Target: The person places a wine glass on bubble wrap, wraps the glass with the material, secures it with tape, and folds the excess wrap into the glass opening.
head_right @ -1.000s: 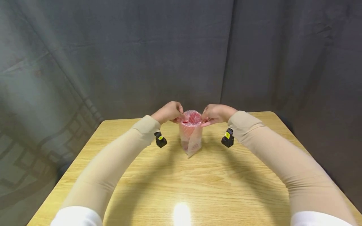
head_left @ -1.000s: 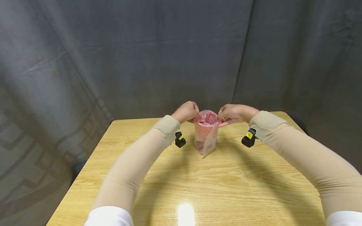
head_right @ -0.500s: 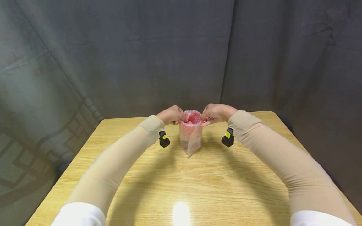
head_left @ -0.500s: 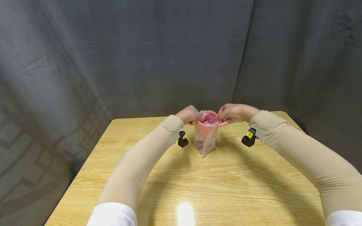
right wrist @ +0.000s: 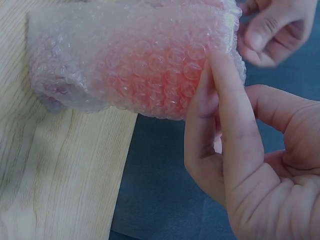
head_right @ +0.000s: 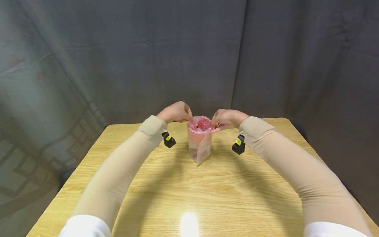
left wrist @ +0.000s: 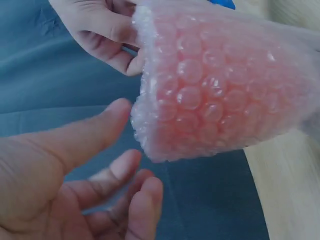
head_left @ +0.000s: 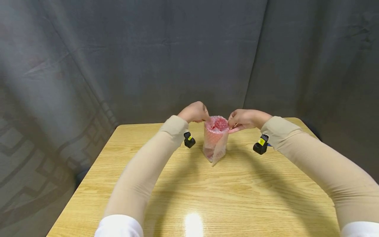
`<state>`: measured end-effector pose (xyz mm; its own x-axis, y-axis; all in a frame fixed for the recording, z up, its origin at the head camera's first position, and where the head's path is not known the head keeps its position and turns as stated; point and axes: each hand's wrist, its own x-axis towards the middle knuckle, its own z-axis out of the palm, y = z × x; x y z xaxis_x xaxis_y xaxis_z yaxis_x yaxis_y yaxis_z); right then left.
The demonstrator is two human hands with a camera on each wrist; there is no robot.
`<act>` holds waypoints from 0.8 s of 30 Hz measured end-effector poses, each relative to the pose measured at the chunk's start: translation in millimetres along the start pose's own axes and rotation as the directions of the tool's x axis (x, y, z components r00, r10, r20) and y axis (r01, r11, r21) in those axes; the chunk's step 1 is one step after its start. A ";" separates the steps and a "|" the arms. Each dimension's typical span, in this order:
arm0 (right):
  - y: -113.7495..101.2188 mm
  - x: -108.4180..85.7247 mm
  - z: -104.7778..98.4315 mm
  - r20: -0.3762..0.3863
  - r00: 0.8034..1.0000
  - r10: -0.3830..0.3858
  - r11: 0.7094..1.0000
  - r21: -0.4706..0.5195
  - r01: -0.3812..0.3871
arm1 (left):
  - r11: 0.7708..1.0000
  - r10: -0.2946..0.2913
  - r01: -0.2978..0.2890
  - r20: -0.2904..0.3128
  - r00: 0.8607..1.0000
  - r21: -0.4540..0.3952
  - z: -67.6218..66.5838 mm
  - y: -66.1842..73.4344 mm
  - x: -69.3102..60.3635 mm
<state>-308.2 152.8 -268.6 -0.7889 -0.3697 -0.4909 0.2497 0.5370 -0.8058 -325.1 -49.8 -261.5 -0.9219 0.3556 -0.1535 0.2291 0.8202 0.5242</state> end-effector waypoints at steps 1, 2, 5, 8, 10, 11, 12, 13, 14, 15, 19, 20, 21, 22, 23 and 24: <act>-0.1 -0.2 0.0 -0.001 1.000 -0.001 1.000 0.002 0.001 | 1.000 0.024 -0.024 -0.018 1.000 -0.009 -0.1 0.8 0.5; 0.2 -0.2 -0.1 -0.001 1.000 -0.003 1.000 0.003 0.003 | 0.999 0.044 -0.044 -0.035 0.998 -0.017 0.7 1.1 1.3; 0.7 0.2 0.4 -0.002 1.000 -0.006 1.000 0.006 0.006 | 0.996 0.083 -0.085 -0.064 0.994 -0.032 6.8 -1.1 5.6; 1.1 0.7 0.8 0.000 1.000 -0.007 1.000 0.008 0.007 | 0.995 0.093 -0.096 -0.069 0.993 -0.040 14.4 -5.8 11.5; 1.3 0.8 0.9 -0.002 1.000 -0.006 1.000 0.010 0.006 | 0.992 0.104 -0.108 -0.072 0.992 -0.059 18.2 -8.9 15.0; 1.3 0.8 0.9 -0.002 1.000 -0.006 1.000 0.009 0.006 | 0.991 0.112 -0.117 -0.074 0.991 -0.066 19.7 -9.9 16.5; 1.2 0.6 1.0 -0.001 1.000 -0.007 1.000 0.006 0.007 | 0.990 0.117 -0.122 -0.072 0.991 -0.069 21.1 -10.6 17.6; 0.9 0.4 1.2 -0.001 1.000 -0.008 1.000 0.002 0.008 | 0.990 0.123 -0.128 -0.072 0.990 -0.066 22.2 -11.1 18.4; 0.7 0.4 1.2 0.000 1.000 -0.009 1.000 0.000 0.009 | 0.989 0.133 -0.137 -0.072 0.989 -0.053 23.4 -11.6 19.3; 0.4 0.2 1.4 -0.001 1.000 -0.009 1.000 -0.003 0.009 | 0.989 0.144 -0.146 -0.072 0.987 -0.033 24.5 -11.8 20.0; -1.6 0.3 2.7 -0.002 1.000 -0.005 1.000 -0.013 0.005 | 0.979 0.195 -0.189 -0.080 0.978 0.079 28.2 -12.4 22.3; -1.8 0.4 2.9 -0.003 1.000 -0.005 1.000 -0.016 0.005 | 0.975 0.208 -0.199 -0.085 0.974 0.103 28.8 -12.5 22.8; -2.1 0.4 3.3 -0.004 1.000 -0.002 1.000 -0.018 0.002 | 0.970 0.220 -0.209 -0.090 0.971 0.121 29.2 -12.7 23.2; -2.2 0.6 3.5 -0.003 1.000 0.000 1.000 -0.020 0.000 | 0.968 0.227 -0.214 -0.094 0.969 0.128 29.6 -12.8 23.3; -2.1 0.8 3.6 -0.002 1.000 0.002 1.000 -0.021 -0.002 | 0.966 0.233 -0.218 -0.099 0.968 0.140 29.6 -12.6 23.2; -2.0 1.0 3.6 -0.004 1.000 0.004 1.000 -0.020 -0.004 | 0.965 0.234 -0.218 -0.106 0.966 0.143 30.1 -12.6 23.1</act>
<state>-307.4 148.6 -268.7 -0.7902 -0.3642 -0.4928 0.2417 0.5538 -0.7968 -339.9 -38.4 -296.9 -0.8706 0.4878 0.0635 0.4669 0.7786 0.4193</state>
